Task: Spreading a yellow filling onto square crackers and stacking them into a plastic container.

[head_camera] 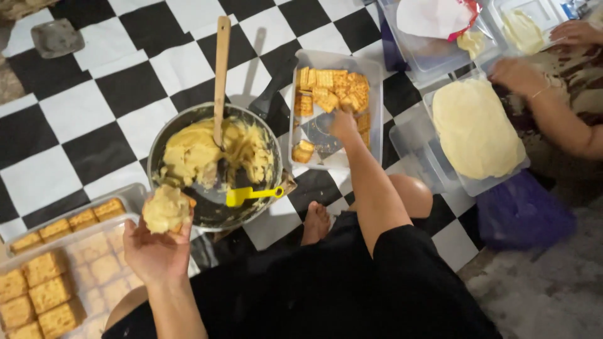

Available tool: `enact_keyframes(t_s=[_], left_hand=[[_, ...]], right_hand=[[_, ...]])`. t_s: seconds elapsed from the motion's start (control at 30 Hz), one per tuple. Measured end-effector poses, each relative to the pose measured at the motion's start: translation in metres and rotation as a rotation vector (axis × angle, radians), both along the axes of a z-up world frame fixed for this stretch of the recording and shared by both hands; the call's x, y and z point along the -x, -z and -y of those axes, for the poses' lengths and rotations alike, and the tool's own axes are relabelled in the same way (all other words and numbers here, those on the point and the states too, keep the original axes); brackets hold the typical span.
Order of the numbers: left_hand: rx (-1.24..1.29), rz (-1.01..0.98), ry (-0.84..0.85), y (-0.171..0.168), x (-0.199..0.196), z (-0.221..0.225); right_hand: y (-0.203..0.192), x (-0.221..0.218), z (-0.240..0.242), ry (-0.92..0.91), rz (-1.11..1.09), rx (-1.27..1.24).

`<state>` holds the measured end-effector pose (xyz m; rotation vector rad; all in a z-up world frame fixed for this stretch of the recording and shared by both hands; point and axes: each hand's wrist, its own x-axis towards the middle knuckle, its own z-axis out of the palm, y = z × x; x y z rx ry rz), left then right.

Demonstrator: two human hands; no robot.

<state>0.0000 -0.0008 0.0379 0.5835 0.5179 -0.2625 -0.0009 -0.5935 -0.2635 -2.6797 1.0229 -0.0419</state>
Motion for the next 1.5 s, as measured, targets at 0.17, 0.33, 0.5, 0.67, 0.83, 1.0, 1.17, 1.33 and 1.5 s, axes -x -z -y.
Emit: enact_keyframes(t_s=[0.17, 0.33, 0.5, 0.67, 0.83, 1.0, 1.17, 1.33, 1.5], left_hand=[[0.006, 0.048, 0.037, 0.002, 0.003, 0.005], [-0.012, 0.095, 0.092, 0.011, -0.006, 0.015], [-0.060, 0.059, 0.083, 0.016, -0.017, 0.022], [-0.159, 0.004, 0.113, -0.002, -0.020, 0.035], [-0.045, 0.041, 0.142, 0.008, -0.017, 0.032], [-0.106, -0.014, 0.119, 0.002, -0.014, 0.033], [0.004, 0.040, 0.094, 0.016, -0.005, 0.023], [0.017, 0.074, 0.084, 0.034, -0.003, 0.017], [-0.013, 0.053, 0.063, 0.024, -0.003, 0.015]], right_hand=[[0.031, 0.008, 0.015, 0.068, -0.236, 0.013], [0.007, 0.001, 0.004, 0.171, -0.347, -0.128], [0.034, 0.004, 0.014, 0.219, -0.200, -0.184], [0.150, -0.004, 0.051, 0.090, -0.697, 0.098], [0.052, 0.004, -0.012, 0.359, -0.401, -0.166], [-0.006, 0.013, -0.057, -0.030, -0.542, -0.024], [0.002, 0.031, -0.076, -0.091, -0.480, -0.088], [0.043, 0.029, -0.062, -0.217, -0.522, 0.172], [0.010, 0.020, -0.069, -0.188, -0.538, 0.190]])
